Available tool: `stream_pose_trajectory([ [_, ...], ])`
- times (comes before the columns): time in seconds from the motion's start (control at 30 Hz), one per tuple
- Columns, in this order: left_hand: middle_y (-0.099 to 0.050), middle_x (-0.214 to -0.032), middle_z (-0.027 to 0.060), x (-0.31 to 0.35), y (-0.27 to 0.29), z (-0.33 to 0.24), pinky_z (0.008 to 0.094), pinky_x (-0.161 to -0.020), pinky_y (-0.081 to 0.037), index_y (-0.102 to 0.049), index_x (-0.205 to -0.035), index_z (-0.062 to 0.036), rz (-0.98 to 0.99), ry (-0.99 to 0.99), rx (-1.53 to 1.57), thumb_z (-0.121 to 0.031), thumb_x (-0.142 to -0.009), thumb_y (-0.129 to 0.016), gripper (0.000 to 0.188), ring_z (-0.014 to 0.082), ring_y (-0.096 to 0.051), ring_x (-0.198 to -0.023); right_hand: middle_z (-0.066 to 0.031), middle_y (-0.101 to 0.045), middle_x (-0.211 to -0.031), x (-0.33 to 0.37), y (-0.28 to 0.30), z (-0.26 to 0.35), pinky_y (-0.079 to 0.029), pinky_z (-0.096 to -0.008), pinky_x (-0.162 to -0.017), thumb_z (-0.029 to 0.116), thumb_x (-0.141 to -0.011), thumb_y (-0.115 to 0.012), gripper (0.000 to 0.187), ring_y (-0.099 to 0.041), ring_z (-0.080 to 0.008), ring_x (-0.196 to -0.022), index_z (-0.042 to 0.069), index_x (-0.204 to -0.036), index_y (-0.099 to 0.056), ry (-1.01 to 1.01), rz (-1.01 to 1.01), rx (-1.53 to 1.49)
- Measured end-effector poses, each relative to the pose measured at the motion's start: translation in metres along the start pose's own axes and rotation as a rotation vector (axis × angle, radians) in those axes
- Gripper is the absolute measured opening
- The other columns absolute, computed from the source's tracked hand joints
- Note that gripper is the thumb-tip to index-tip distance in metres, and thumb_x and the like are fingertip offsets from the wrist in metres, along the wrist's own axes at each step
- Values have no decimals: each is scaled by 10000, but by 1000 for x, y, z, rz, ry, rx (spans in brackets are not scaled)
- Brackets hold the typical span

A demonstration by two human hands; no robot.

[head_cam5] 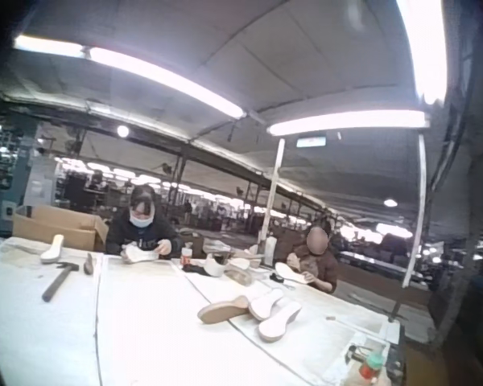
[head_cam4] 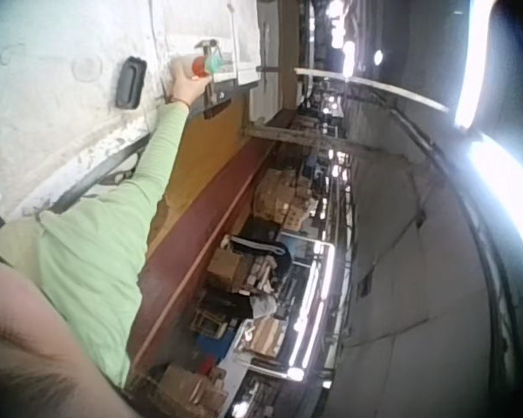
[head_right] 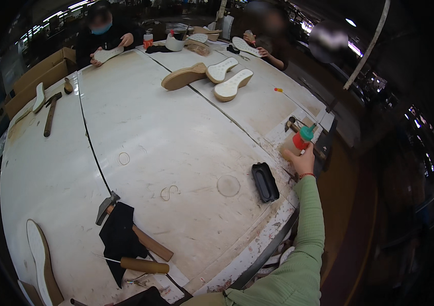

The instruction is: The person uses a metal awl to stitch a woven fabric strip onto a wedge-shaped shoe sole. They repeatedly pierce the material and pull the strip through, rotating the wedge to continue along its edge. The work occurs at a shared table with other shoe parts and tools visible.

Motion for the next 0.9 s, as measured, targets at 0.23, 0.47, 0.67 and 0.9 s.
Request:
stream_pose_trajectory([
  [0.23, -570, -623, 127, 6, 21, 16, 284, -475, -443, -566, -884, 79, -72, -15, -203, -78, -947, -449, 205, 186, -534, -514, -171, -488, -1293, 40, 23, 174, -420, -394, -954, 136, -783, -743, 544, -508, -298, -1160, 0, -1247, -493, 479, -372, -136],
  [0.47, -601, -651, 124, 7, 13, 10, 276, -488, -456, -587, -955, 81, -131, 11, -199, -83, -966, -445, 218, 173, -551, -525, -210, -406, -1397, -19, -192, 275, -502, -381, -889, 102, -753, -718, 367, -524, -358, -1143, 10, -1087, -595, 850, 226, 214],
  [0.67, -613, -663, 119, 14, 24, 18, 271, -512, -470, -579, -997, 82, -146, 94, -290, -93, -975, -437, 227, 171, -571, -544, -173, -252, -1509, -42, -322, 354, -513, -396, -896, 33, -791, -644, 202, -526, -309, -1147, -16, -987, -652, 813, 327, 552],
  [0.9, -619, -662, 103, 11, 14, 1, 278, -519, -472, -601, -956, 71, -137, 59, -391, -82, -958, -458, 209, 166, -580, -549, -188, -302, -1424, -46, -358, 354, -546, -399, -827, -5, -818, -603, 151, -587, -329, -1048, -59, -940, -674, 766, 335, 536],
])
Point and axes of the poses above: each hand's wrist, its own x-axis away from the middle knuckle, its own y-axis out of the back of the hand, z = x × y, the point moved 7 cm from there along -x, towards the middle knuckle
